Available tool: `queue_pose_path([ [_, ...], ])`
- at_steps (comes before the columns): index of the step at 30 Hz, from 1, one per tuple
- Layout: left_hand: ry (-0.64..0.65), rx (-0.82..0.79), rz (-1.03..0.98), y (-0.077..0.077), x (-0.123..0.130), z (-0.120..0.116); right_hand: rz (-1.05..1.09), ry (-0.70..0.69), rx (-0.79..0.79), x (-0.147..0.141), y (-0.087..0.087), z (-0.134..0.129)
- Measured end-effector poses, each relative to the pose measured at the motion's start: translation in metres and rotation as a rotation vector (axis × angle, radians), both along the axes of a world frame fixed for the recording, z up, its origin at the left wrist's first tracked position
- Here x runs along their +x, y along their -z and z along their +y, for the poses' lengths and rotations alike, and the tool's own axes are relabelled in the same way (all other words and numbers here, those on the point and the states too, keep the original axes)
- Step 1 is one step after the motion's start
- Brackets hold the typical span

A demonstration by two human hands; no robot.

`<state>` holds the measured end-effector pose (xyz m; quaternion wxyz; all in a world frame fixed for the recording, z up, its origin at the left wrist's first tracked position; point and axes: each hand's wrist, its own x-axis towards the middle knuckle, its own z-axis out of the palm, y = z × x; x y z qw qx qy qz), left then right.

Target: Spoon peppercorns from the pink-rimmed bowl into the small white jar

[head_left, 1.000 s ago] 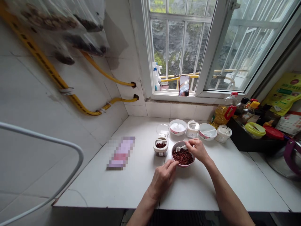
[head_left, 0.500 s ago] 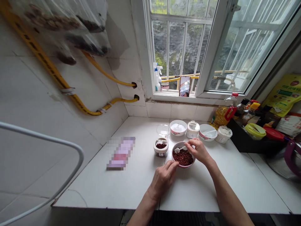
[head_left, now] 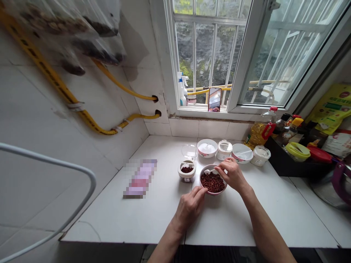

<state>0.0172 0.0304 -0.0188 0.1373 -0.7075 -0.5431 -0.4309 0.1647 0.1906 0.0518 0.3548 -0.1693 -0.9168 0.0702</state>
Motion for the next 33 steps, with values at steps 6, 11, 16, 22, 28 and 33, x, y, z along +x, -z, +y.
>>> queue_pose_path([
  [6,0.001,-0.022,0.006,0.002,-0.001,0.0,0.111,0.108,-0.356,-0.002,0.006,0.002],
  [11,-0.009,-0.002,0.009,0.002,-0.001,0.0,0.205,0.107,-0.757,-0.001,0.006,0.008],
  [16,-0.025,0.002,0.001,0.001,-0.001,-0.001,0.323,0.054,-0.897,-0.007,0.006,0.004],
  [22,-0.008,-0.004,0.004,0.0,-0.001,-0.001,0.382,0.062,-0.692,-0.034,0.003,-0.019],
  [28,-0.024,-0.028,-0.014,0.002,0.001,0.0,0.156,-0.007,0.146,-0.055,-0.003,-0.037],
  [33,-0.036,-0.052,-0.042,0.007,0.003,0.0,0.044,-0.031,0.378,-0.056,-0.004,-0.041],
])
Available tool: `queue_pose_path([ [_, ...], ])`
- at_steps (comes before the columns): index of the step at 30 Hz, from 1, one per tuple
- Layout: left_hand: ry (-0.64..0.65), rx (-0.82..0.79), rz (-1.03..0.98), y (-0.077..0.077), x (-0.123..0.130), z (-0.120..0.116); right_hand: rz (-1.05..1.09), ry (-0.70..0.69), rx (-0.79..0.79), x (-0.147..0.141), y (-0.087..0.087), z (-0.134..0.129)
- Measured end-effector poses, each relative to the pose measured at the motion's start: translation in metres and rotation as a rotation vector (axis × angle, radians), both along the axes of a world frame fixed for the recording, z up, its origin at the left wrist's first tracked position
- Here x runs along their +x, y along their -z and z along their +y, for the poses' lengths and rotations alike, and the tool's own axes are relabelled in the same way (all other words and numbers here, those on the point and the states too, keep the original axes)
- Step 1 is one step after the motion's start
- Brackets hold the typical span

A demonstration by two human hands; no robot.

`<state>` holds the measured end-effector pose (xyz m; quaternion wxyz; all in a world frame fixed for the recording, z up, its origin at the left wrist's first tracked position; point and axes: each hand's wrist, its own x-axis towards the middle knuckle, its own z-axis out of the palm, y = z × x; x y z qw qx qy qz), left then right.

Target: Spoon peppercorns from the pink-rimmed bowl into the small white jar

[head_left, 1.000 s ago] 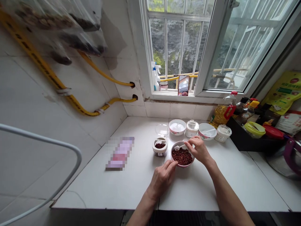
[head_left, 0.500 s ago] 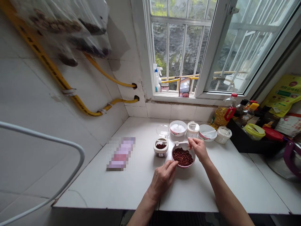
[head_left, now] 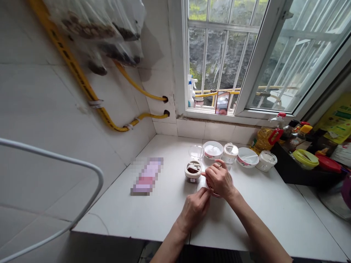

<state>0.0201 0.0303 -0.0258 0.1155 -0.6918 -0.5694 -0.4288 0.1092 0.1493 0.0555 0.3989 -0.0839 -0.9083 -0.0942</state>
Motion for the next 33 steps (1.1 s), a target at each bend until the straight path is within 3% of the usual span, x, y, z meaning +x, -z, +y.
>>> queue_pose_path([
  [6,-0.003,0.013,0.018,-0.001,-0.001,0.0,-0.072,0.05,-0.139,0.003,0.006,0.005],
  [13,0.008,-0.002,0.058,-0.005,-0.004,-0.001,0.09,0.043,-0.518,0.004,0.015,0.008],
  [17,0.018,-0.001,0.048,-0.005,-0.003,-0.001,0.178,0.02,-0.805,0.017,0.006,0.012],
  [20,0.025,0.003,0.034,-0.004,-0.003,-0.002,0.128,0.008,-0.938,0.037,-0.003,0.025],
  [25,0.027,0.006,0.027,-0.002,-0.004,-0.001,-0.041,0.102,-0.899,0.059,-0.003,0.047],
  [33,0.024,0.017,0.024,-0.003,-0.004,-0.001,-0.066,0.071,-0.834,0.045,0.01,0.041],
])
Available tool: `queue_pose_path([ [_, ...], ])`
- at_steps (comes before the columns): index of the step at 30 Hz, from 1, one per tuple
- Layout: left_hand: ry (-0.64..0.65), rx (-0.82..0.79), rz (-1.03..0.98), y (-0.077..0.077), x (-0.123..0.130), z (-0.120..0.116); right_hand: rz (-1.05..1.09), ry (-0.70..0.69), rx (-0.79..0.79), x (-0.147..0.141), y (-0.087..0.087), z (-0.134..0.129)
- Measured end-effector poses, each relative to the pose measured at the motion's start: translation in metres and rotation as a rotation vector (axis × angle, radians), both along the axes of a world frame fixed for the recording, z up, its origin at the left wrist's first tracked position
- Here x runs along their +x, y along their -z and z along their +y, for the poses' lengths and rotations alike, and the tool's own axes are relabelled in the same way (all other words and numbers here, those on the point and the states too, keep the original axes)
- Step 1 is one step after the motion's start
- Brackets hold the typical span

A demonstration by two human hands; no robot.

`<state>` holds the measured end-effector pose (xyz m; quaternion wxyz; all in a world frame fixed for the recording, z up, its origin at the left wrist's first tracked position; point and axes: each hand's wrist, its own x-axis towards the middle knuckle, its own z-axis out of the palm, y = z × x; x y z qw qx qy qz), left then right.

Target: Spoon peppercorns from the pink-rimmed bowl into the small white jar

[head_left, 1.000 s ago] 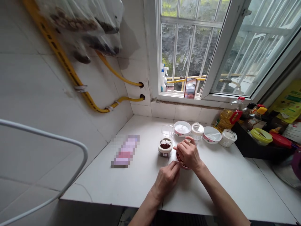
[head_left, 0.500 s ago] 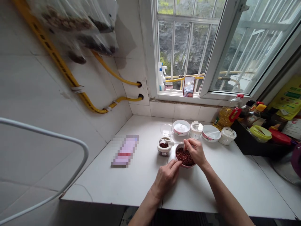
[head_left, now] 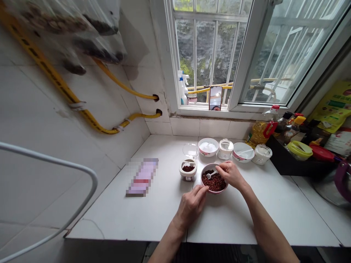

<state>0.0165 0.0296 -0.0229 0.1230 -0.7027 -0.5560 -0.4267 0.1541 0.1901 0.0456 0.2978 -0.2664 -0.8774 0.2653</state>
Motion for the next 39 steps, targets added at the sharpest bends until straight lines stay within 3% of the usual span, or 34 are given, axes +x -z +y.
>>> queue_pose_path([
  [6,-0.001,0.004,0.009,-0.002,0.0,0.0,0.031,0.035,-0.041,0.003,-0.004,0.001],
  [17,0.006,0.004,0.008,-0.002,-0.001,-0.001,0.13,0.039,-0.321,0.009,-0.009,0.001],
  [28,0.001,0.014,0.012,-0.001,-0.001,0.0,0.113,0.095,-0.272,0.008,-0.005,0.002],
  [39,0.009,0.033,0.01,-0.003,0.0,0.0,0.129,0.075,-0.321,0.008,-0.003,0.005],
])
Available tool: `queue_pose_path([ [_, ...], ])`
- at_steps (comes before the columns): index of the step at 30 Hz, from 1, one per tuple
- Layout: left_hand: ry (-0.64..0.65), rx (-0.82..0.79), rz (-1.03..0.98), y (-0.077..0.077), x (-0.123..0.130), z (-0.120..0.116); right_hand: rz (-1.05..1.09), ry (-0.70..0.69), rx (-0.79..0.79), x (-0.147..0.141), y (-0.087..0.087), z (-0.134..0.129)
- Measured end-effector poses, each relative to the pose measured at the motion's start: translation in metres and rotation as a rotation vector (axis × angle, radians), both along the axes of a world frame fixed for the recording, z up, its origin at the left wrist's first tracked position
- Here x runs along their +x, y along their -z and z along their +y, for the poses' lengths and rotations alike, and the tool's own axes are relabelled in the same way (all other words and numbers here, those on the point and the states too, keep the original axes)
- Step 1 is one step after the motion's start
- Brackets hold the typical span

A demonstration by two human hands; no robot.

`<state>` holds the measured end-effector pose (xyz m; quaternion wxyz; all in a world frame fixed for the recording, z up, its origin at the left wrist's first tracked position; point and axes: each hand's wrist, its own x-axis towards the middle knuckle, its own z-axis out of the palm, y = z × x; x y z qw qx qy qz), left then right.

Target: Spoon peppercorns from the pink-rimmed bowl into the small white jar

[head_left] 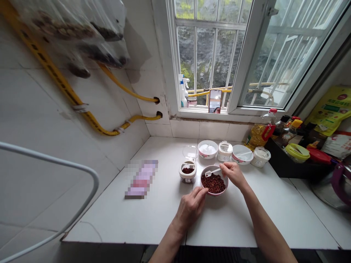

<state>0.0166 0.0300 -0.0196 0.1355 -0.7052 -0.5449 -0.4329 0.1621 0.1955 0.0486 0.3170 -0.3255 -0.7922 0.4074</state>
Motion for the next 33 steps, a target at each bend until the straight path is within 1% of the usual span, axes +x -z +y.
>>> queue_pose_path([
  [2,0.001,0.0,0.001,0.0,0.0,0.0,-0.023,0.011,0.041,0.0,0.0,0.0],
  [7,-0.004,-0.006,-0.001,0.0,0.0,0.0,-0.089,0.035,0.238,-0.001,0.001,0.0],
  [11,0.002,-0.006,-0.004,0.001,0.0,0.0,-0.099,0.023,0.29,-0.001,0.001,0.0],
  [16,-0.001,0.0,0.004,0.001,0.0,0.0,-0.093,0.03,0.26,-0.001,0.002,0.0],
  [21,-0.001,0.002,0.005,0.001,0.0,0.0,-0.083,0.043,0.187,0.0,0.005,0.001],
  [25,-0.004,-0.003,0.004,0.001,0.0,0.0,0.003,0.058,0.085,-0.004,0.005,0.001],
  [27,0.003,-0.01,-0.001,0.0,0.0,-0.001,0.065,0.078,0.076,-0.01,0.003,-0.003],
  [29,0.007,-0.018,-0.004,0.0,0.0,-0.001,0.106,0.087,0.135,-0.02,-0.002,-0.01],
  [30,0.007,-0.023,-0.003,-0.001,0.001,-0.001,0.116,0.088,0.197,-0.026,-0.004,-0.015],
  [31,0.006,-0.026,-0.001,-0.001,0.001,-0.001,0.118,0.091,0.283,-0.032,-0.006,-0.021],
  [33,0.005,-0.023,0.004,-0.001,0.001,-0.001,0.102,0.091,0.507,-0.043,-0.008,-0.032],
])
